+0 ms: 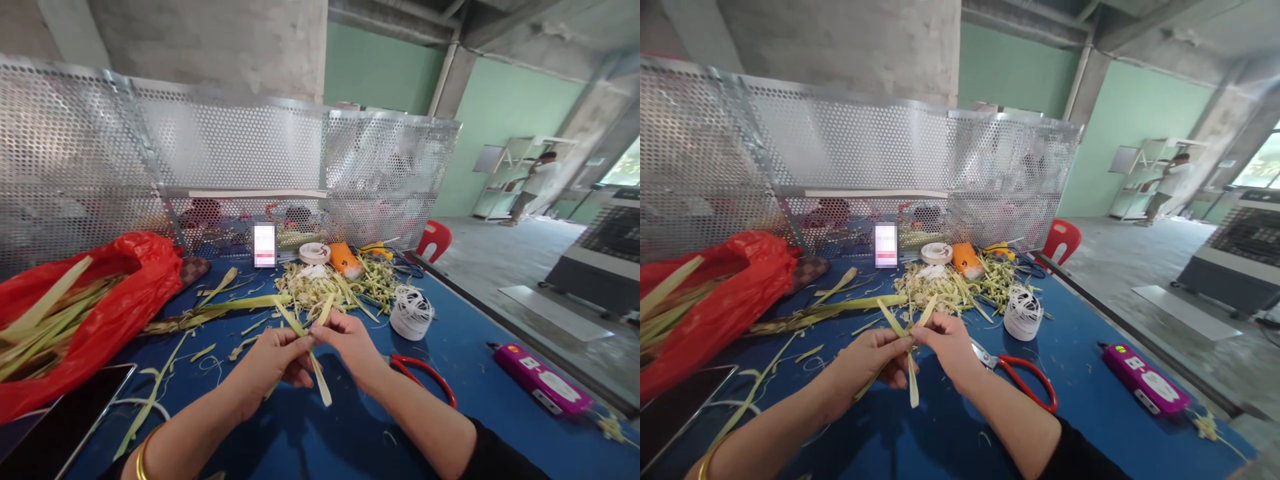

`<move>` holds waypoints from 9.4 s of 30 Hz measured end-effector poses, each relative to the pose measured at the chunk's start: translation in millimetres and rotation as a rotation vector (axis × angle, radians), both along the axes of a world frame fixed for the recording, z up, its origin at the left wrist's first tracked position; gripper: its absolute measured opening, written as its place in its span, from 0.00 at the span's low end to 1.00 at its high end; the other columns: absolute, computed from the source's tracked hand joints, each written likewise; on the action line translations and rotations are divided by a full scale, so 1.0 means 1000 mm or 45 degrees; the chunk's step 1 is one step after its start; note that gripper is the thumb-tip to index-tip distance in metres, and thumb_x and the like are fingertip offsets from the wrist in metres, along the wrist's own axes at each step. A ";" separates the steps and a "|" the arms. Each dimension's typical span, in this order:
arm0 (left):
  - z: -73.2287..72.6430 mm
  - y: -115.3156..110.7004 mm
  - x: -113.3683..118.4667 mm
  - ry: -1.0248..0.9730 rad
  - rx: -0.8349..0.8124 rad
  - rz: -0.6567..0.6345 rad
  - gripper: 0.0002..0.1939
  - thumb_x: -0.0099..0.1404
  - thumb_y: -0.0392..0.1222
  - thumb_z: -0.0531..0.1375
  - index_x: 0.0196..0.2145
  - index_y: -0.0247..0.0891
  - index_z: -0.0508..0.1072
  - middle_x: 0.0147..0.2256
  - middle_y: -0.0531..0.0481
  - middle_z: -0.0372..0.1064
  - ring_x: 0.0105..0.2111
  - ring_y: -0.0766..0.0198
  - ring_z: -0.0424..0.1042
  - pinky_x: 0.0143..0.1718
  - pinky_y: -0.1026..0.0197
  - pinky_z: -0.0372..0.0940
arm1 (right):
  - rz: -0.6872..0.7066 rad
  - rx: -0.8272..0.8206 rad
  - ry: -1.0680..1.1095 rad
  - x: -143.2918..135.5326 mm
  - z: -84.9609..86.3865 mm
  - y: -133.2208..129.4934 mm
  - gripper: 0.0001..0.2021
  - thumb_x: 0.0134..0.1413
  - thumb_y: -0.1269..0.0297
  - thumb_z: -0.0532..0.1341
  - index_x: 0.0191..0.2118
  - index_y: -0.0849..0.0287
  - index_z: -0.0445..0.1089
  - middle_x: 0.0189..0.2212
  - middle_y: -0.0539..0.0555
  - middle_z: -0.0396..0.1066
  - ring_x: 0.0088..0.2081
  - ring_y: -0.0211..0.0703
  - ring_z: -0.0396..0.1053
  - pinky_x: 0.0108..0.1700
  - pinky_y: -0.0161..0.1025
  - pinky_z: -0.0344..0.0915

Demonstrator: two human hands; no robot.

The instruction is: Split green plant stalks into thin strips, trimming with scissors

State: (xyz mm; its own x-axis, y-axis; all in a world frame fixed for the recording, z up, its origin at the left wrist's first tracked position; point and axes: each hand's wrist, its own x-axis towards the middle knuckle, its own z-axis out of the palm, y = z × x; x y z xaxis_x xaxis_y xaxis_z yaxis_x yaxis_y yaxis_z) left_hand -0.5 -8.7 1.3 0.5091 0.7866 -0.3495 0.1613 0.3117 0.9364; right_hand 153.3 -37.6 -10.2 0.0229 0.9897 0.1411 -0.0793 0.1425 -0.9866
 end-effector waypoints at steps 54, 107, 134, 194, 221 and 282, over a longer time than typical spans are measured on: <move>0.001 -0.024 0.005 0.249 0.427 -0.402 0.13 0.59 0.45 0.54 0.19 0.38 0.67 0.14 0.57 0.62 0.14 0.70 0.61 0.20 0.67 0.58 | 0.174 -0.088 -0.530 0.008 0.016 -0.011 0.08 0.50 0.61 0.61 0.26 0.59 0.70 0.19 0.46 0.64 0.21 0.34 0.59 0.24 0.33 0.55; -0.004 -0.015 0.008 -0.453 -0.028 0.264 0.13 0.49 0.44 0.67 0.32 0.35 0.77 0.26 0.51 0.73 0.25 0.70 0.69 0.29 0.68 0.63 | -0.385 1.265 -1.531 -0.012 0.000 -0.033 0.08 0.57 0.74 0.55 0.37 0.58 0.70 0.33 0.53 0.73 0.38 0.41 0.68 0.52 0.45 0.55; 0.004 -0.003 0.000 -0.330 -0.040 0.452 0.09 0.52 0.40 0.64 0.31 0.33 0.74 0.26 0.48 0.75 0.25 0.67 0.73 0.30 0.66 0.66 | -0.266 0.626 -1.024 0.005 -0.008 -0.010 0.09 0.52 0.72 0.57 0.39 0.60 0.70 0.31 0.53 0.71 0.32 0.40 0.68 0.35 0.36 0.64; -0.005 -0.010 0.007 -0.123 0.113 0.233 0.09 0.52 0.41 0.64 0.30 0.34 0.76 0.22 0.51 0.73 0.21 0.71 0.68 0.27 0.66 0.64 | -0.035 0.121 -0.354 0.015 0.019 -0.014 0.06 0.53 0.62 0.61 0.33 0.58 0.71 0.22 0.48 0.68 0.23 0.36 0.63 0.29 0.35 0.63; -0.010 -0.022 0.004 0.267 0.754 0.207 0.11 0.57 0.43 0.57 0.32 0.39 0.79 0.25 0.52 0.75 0.25 0.63 0.71 0.25 0.65 0.62 | -0.304 0.020 -0.756 0.007 0.012 -0.016 0.05 0.46 0.66 0.61 0.23 0.58 0.70 0.18 0.47 0.67 0.21 0.36 0.63 0.24 0.33 0.59; 0.001 -0.019 0.008 0.091 0.370 0.113 0.18 0.57 0.54 0.58 0.27 0.35 0.76 0.14 0.60 0.49 0.17 0.72 0.48 0.19 0.65 0.45 | -0.116 0.004 -0.254 0.007 0.004 -0.008 0.10 0.50 0.58 0.61 0.35 0.58 0.72 0.27 0.49 0.69 0.29 0.38 0.65 0.32 0.35 0.62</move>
